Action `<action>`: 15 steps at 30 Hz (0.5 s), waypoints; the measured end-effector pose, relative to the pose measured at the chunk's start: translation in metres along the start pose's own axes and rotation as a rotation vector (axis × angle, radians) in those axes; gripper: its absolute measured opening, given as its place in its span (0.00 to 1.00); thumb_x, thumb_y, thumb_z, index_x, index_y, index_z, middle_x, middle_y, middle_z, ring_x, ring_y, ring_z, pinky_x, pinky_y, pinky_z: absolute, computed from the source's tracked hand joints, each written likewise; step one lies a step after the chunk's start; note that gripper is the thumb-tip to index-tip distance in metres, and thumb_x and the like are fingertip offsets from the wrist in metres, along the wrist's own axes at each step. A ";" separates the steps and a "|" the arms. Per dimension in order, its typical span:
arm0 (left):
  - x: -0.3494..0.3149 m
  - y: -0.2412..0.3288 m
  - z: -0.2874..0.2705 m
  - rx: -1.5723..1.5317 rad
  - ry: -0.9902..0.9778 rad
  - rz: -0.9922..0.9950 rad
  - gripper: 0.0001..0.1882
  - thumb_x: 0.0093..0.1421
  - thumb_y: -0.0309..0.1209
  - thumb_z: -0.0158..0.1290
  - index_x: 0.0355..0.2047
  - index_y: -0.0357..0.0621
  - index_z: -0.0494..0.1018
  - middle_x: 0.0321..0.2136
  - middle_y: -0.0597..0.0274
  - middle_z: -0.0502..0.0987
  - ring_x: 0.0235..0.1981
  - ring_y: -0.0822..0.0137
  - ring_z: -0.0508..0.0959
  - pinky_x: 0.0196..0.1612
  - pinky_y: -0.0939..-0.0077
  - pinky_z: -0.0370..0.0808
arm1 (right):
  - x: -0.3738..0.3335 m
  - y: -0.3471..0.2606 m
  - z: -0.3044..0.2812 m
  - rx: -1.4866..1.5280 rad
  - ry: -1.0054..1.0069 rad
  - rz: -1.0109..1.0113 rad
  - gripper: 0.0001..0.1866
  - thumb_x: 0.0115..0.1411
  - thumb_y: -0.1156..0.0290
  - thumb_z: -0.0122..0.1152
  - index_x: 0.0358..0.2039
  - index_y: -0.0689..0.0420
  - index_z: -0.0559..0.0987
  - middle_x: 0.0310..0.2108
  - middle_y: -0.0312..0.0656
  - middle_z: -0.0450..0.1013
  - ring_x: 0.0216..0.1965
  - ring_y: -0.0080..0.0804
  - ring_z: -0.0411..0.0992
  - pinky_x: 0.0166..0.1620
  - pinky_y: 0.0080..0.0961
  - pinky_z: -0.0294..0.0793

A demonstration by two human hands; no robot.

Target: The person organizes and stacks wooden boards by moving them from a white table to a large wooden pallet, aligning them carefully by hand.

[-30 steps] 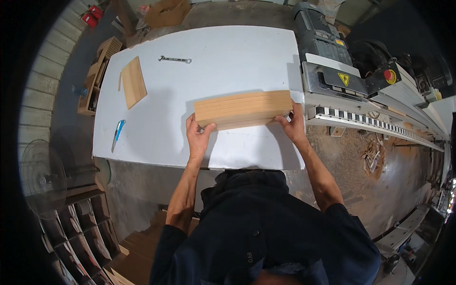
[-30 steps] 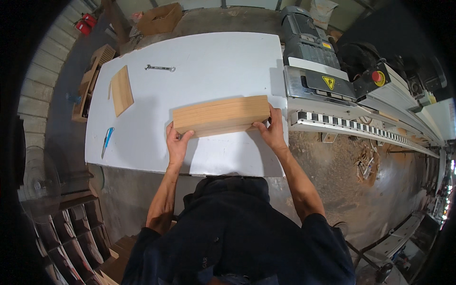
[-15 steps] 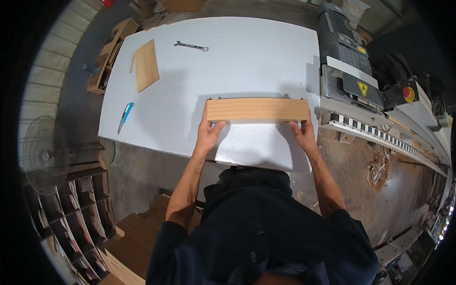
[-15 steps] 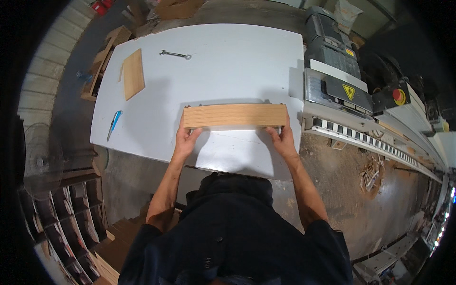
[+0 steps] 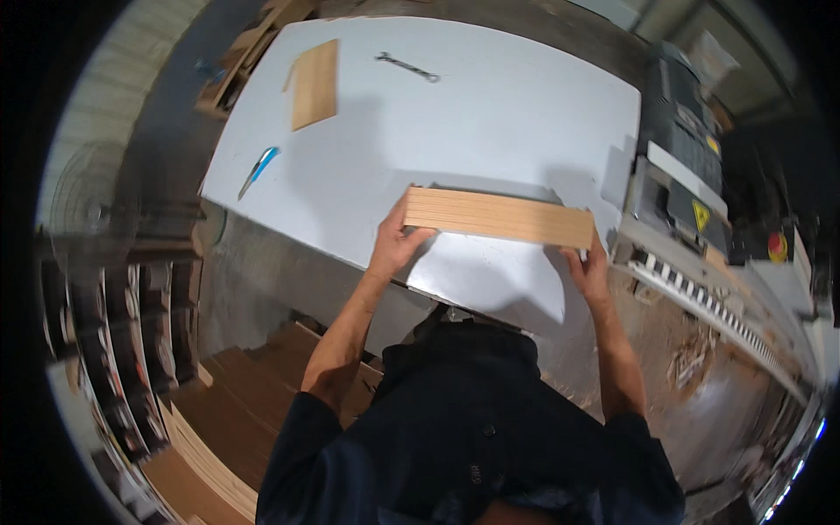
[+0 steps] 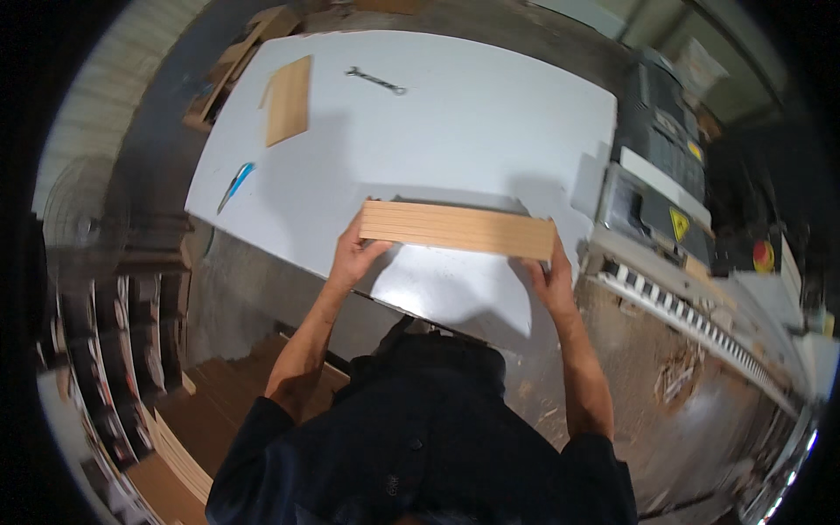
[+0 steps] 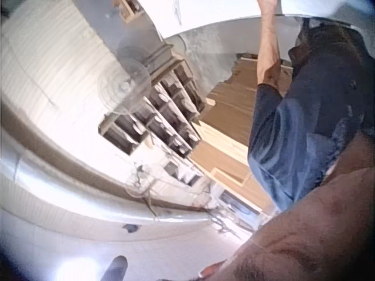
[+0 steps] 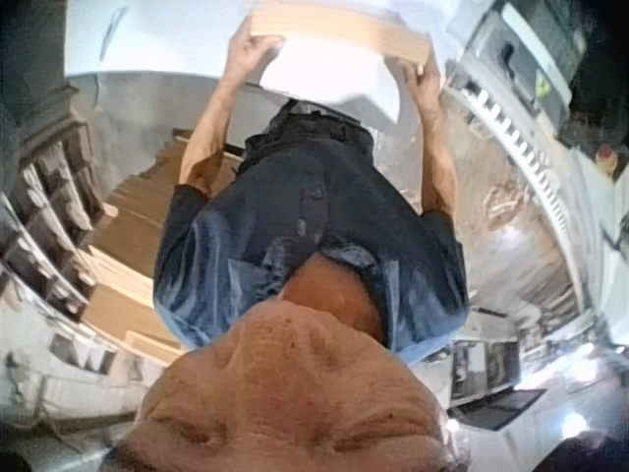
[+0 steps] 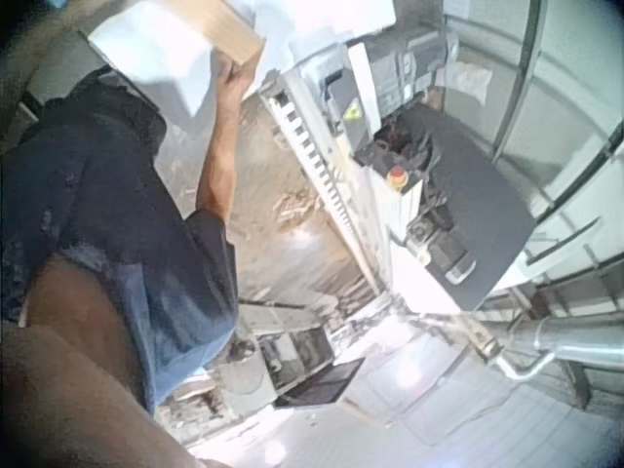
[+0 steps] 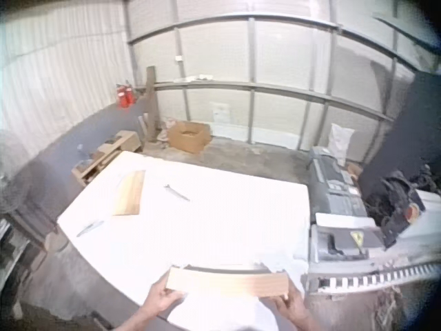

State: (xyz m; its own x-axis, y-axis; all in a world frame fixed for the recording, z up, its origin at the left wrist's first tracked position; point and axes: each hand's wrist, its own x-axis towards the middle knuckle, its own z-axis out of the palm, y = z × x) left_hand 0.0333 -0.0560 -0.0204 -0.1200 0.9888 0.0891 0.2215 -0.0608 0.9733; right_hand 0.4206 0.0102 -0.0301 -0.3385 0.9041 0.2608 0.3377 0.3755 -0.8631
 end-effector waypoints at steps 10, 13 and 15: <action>-0.023 0.061 -0.026 -0.134 0.056 -0.160 0.42 0.42 0.22 0.68 0.59 0.38 0.65 0.51 0.51 0.75 0.53 0.62 0.74 0.56 0.69 0.73 | -0.010 0.016 -0.011 0.146 -0.084 0.218 0.24 0.58 0.77 0.64 0.55 0.64 0.70 0.50 0.43 0.72 0.54 0.33 0.67 0.59 0.28 0.62; -0.076 0.094 -0.068 0.036 0.158 -0.112 0.41 0.39 0.26 0.71 0.55 0.35 0.67 0.50 0.47 0.76 0.53 0.55 0.75 0.56 0.65 0.71 | 0.010 -0.040 0.010 0.307 -0.258 0.295 0.24 0.56 0.77 0.64 0.54 0.63 0.72 0.49 0.43 0.73 0.51 0.31 0.69 0.56 0.28 0.65; -0.104 0.115 -0.105 0.194 0.200 -0.089 0.39 0.39 0.28 0.71 0.53 0.36 0.68 0.48 0.46 0.76 0.50 0.53 0.76 0.54 0.66 0.72 | 0.022 -0.074 0.040 0.353 -0.329 0.215 0.25 0.55 0.74 0.66 0.53 0.65 0.72 0.48 0.43 0.73 0.51 0.33 0.69 0.56 0.31 0.66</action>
State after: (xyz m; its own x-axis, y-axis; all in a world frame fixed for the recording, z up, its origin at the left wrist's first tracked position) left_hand -0.0307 -0.1807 0.1042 -0.3316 0.9412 0.0642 0.3803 0.0711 0.9221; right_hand 0.3533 -0.0058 0.0218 -0.5707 0.8203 -0.0388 0.1326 0.0454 -0.9901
